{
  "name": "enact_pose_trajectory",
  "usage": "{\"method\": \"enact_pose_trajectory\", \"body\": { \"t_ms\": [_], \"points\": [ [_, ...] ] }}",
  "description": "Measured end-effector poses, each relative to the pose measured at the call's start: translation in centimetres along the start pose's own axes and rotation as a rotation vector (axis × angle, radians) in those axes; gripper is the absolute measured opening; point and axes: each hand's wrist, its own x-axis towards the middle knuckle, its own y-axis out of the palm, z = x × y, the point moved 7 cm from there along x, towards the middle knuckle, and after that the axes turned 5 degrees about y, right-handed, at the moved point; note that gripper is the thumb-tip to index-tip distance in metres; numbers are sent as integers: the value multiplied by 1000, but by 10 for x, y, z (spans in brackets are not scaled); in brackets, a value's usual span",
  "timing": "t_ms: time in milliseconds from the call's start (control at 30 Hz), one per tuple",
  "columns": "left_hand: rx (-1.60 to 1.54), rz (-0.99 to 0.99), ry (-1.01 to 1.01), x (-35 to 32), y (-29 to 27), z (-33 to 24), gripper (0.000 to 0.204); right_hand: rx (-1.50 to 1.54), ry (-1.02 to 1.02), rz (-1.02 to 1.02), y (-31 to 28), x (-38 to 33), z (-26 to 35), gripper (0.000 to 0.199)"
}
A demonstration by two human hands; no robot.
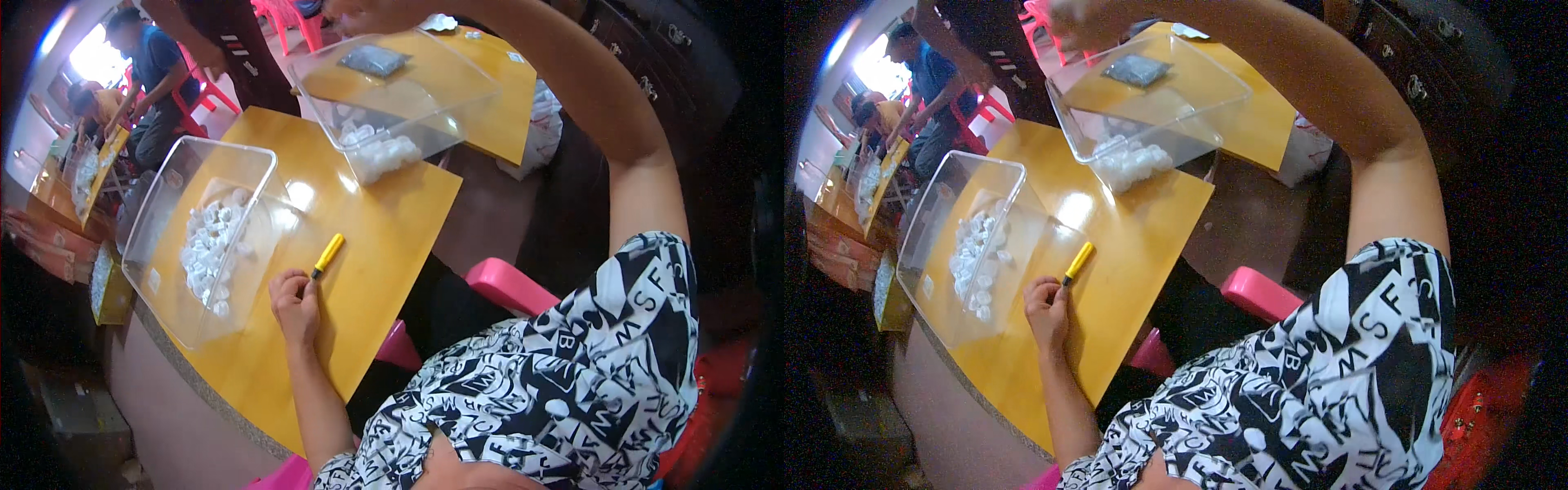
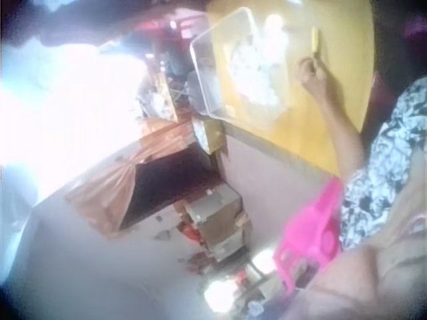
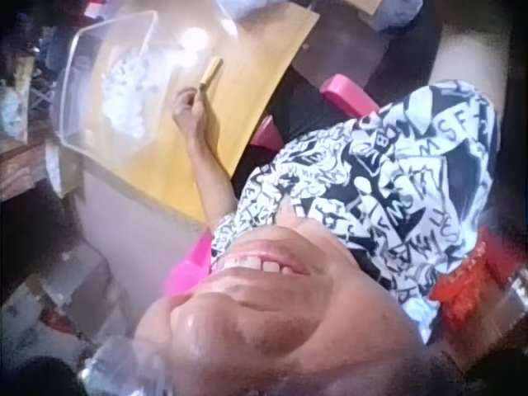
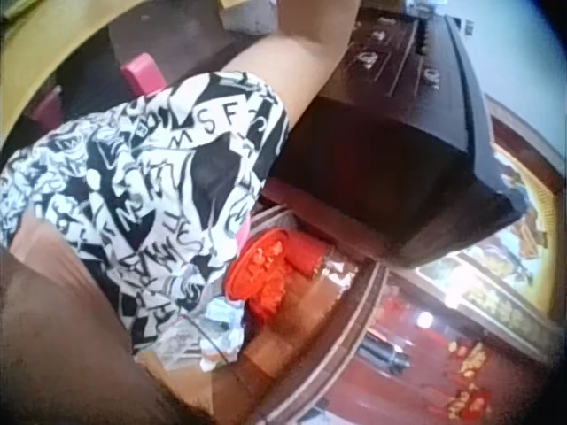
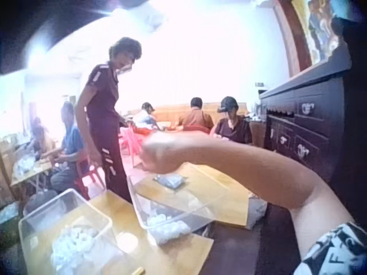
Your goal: The person receives a plate of plastic components and a packet of metal pins, scatters metal pins onto the table, and inserts the metal pins into the plastic components by hand.
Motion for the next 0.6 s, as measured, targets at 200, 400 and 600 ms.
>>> {"method": "enact_pose_trajectory", "body": {
  "t_ms": [200, 400, 600],
  "points": [
    [-7, 0, -30, -3, -2, 12, 8, 378, 219, 444, 105, -110, 36, 49],
    [-19, -27, -24, 1, 2, 6, 9, 302, 530, -90, 163, -164, 20, 57],
    [-13, -39, -39, -9, -2, 15, 9, 374, 734, 233, 184, -132, 22, 43]
  ]
}}
